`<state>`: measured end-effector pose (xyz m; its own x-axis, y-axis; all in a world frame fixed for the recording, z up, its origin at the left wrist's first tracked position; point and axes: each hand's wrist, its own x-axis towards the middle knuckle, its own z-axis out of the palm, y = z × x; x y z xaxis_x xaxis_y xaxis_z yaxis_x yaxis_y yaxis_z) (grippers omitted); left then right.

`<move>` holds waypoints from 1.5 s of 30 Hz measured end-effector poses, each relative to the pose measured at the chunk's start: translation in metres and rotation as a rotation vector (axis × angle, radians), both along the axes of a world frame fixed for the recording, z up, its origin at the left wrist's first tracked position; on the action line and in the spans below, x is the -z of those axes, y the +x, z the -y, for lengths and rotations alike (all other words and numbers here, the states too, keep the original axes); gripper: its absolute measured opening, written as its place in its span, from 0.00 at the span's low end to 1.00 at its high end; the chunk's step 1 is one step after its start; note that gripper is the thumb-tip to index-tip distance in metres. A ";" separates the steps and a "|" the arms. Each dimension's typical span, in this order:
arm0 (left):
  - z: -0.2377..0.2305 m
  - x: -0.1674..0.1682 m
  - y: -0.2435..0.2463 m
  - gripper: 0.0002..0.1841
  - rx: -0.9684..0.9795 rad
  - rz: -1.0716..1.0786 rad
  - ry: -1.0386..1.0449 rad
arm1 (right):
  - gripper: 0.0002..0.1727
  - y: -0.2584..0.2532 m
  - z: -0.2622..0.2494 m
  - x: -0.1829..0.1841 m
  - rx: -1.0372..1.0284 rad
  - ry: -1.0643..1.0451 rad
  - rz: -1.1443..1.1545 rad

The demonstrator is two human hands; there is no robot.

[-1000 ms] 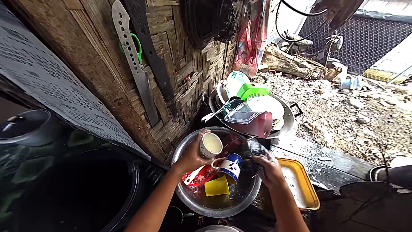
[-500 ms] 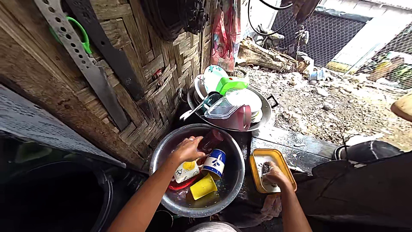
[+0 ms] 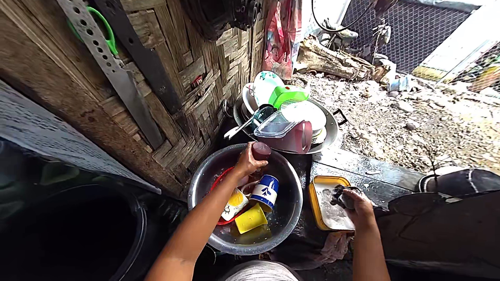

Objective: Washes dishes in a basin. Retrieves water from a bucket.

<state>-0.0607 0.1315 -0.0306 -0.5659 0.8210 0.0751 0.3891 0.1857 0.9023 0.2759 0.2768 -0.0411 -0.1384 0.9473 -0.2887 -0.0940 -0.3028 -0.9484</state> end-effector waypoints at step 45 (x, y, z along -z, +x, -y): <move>0.080 -0.022 0.061 0.25 0.182 1.126 0.066 | 0.20 -0.195 0.096 -0.053 -0.428 0.943 0.319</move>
